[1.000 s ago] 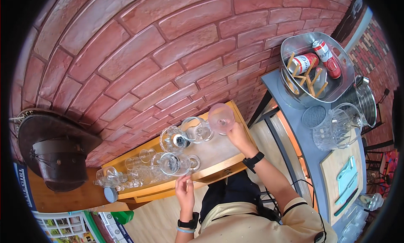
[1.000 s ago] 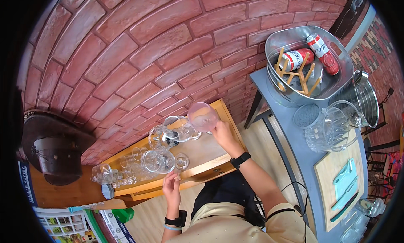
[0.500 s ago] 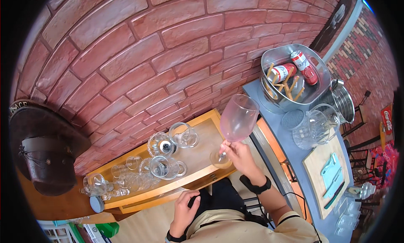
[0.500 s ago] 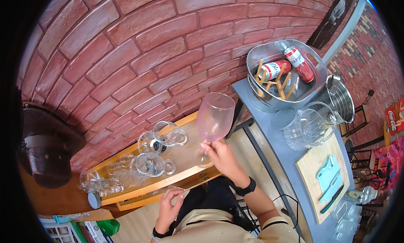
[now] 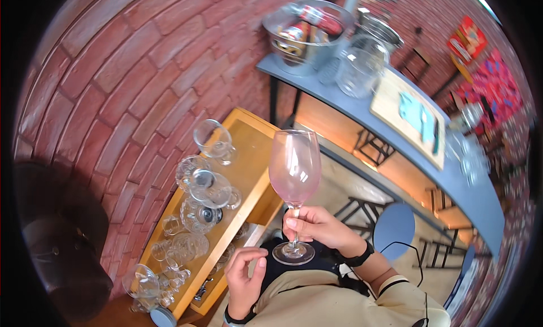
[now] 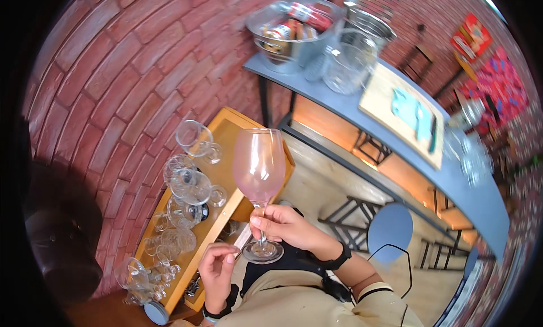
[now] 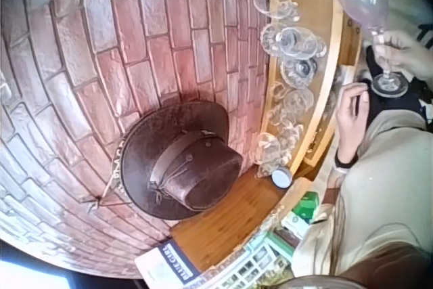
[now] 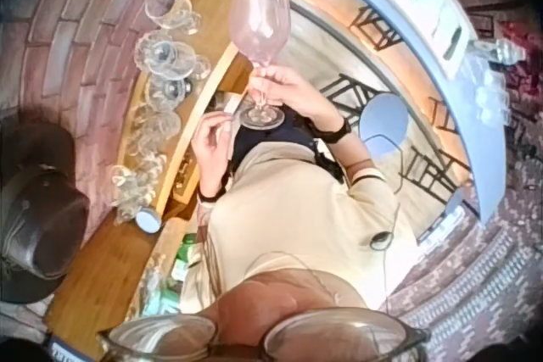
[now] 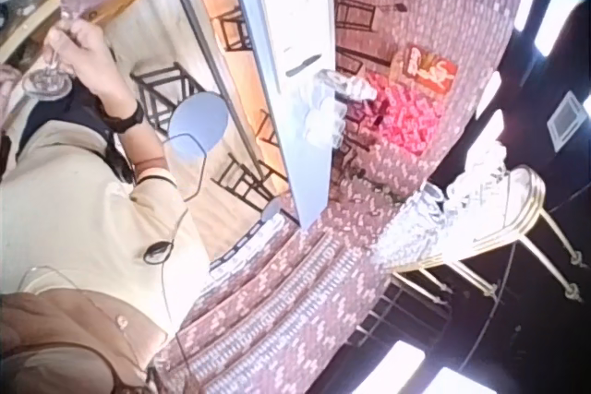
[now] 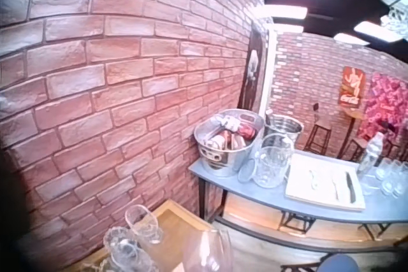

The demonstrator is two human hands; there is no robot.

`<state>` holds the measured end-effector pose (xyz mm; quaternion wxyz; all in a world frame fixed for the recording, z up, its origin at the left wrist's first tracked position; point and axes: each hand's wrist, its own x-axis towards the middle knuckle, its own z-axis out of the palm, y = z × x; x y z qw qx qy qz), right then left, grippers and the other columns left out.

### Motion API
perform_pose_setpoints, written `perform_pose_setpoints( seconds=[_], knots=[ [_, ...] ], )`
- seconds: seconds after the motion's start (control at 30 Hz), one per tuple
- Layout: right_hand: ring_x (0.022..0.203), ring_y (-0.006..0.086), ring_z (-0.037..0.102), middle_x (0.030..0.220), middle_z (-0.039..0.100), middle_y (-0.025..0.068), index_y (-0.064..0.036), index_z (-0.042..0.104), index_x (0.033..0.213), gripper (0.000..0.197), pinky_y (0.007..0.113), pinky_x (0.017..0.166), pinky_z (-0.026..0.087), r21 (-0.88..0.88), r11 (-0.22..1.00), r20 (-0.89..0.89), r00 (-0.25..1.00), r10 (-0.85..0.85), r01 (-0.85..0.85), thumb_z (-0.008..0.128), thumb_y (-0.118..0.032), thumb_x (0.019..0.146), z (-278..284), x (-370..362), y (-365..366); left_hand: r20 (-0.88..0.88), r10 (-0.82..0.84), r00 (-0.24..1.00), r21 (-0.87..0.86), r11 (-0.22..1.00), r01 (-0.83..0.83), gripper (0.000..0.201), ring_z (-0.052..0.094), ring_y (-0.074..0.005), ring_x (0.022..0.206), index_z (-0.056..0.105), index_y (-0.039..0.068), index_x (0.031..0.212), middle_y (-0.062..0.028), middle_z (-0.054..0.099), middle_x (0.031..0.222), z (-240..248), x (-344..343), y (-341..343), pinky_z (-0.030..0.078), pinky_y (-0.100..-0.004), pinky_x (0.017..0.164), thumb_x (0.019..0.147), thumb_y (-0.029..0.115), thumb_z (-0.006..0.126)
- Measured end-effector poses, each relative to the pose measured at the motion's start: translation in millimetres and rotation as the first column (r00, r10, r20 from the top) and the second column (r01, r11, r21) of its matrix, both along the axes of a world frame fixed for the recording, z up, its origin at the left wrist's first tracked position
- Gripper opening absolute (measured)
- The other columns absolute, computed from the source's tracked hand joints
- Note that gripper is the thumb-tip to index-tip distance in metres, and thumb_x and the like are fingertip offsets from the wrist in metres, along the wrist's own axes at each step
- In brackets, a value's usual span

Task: The person retrieves various types of glassware, including tumblers, wine glasses, and stemmed glasses, from a wooden cabinet. They place these items on a blue countertop, arranging them in rows and stacks. The person handles the glassware by hand, moving between the cabinet and the counter multiple times to organize the display.

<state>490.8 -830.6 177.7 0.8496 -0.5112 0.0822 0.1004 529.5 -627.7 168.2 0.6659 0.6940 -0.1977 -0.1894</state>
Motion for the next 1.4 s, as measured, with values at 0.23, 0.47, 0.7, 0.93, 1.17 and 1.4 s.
perform_pose_setpoints(
  seconds=[0.23,0.47,0.7,0.93,1.17,1.4],
  knots=[
    [0.056,-0.0002,0.036,0.074,0.054,-0.0024,-0.0043,0.056,0.084,0.021,0.016,0.048,0.027,-0.107,0.961,-0.093,0.960,-0.265,0.255,0.050,-0.023,0.092,13.6,-80.5,20.0,-0.191,-0.333,0.923,-0.181,0.937,0.300,0.016,0.056,-0.0173,0.089,0.054,-0.003,0.094,-0.0111,0.058,0.092,-11.4,-13.7,-13.2,0.044,-0.0283,0.083,0.086,0.011,0.055],
    [0.053,-0.0017,0.036,0.066,0.052,-0.0066,-0.0047,0.055,0.087,0.019,0.016,0.045,0.026,-0.195,0.774,0.003,0.790,-0.614,0.602,0.053,-0.023,0.090,-0.4,-162.6,28.5,-0.337,-0.697,0.633,-0.337,0.717,0.610,0.035,0.056,-0.0169,0.091,0.053,-0.004,0.100,-0.0109,0.059,0.095,-18.5,-72.6,-63.4,0.043,-0.0299,0.086,0.092,0.029,0.046],
    [0.055,0.0006,0.043,0.066,0.052,-0.0049,-0.0027,0.056,0.090,0.019,0.018,0.046,0.033,-0.356,0.392,0.047,0.435,-0.899,0.848,0.057,-0.022,0.087,-21.9,-305.8,39.0,-0.399,-0.888,0.229,-0.212,0.332,0.919,0.026,0.057,-0.0094,0.085,0.055,-0.005,0.104,-0.0051,0.062,0.092,-27.9,-184.6,-119.2,0.044,-0.0228,0.076,0.090,0.017,0.052],
    [0.057,0.0024,0.048,0.067,0.056,-0.0008,-0.0002,0.056,0.086,0.019,0.019,0.047,0.038,-0.498,0.014,0.095,0.071,-0.993,0.867,0.060,-0.019,0.086,-38.5,-485.1,47.3,-0.343,-0.937,-0.065,-0.197,0.004,0.980,0.023,0.058,-0.0105,0.087,0.058,-0.003,0.101,-0.0058,0.062,0.093,-55.9,-365.4,-168.6,0.045,-0.0243,0.081,0.081,0.007,0.064],
    [0.056,0.0022,0.048,0.064,0.056,-0.0011,-0.0001,0.056,0.084,0.022,0.019,0.047,0.039,-0.543,-0.190,0.149,-0.128,-0.980,0.818,0.061,-0.021,0.085,-35.0,-619.0,42.0,-0.282,-0.937,-0.208,-0.098,-0.187,0.977,0.023,0.057,-0.0097,0.088,0.059,-0.004,0.099,-0.0051,0.063,0.092,-44.6,-507.7,-203.7,0.043,-0.0243,0.081,0.079,0.007,0.065],
    [0.051,0.0035,0.045,0.055,0.050,-0.0001,-0.0018,0.051,0.071,0.029,0.022,0.045,0.037,-0.496,-0.249,0.164,-0.192,-0.968,0.832,0.061,-0.025,0.084,-32.2,-709.0,-15.7,-0.297,-0.911,-0.287,-0.117,-0.263,0.958,0.019,0.059,-0.0117,0.084,0.059,-0.005,0.099,-0.0070,0.063,0.092,-37.7,-600.6,-266.1,0.048,-0.0251,0.078,0.082,0.001,0.061]
  ],
)
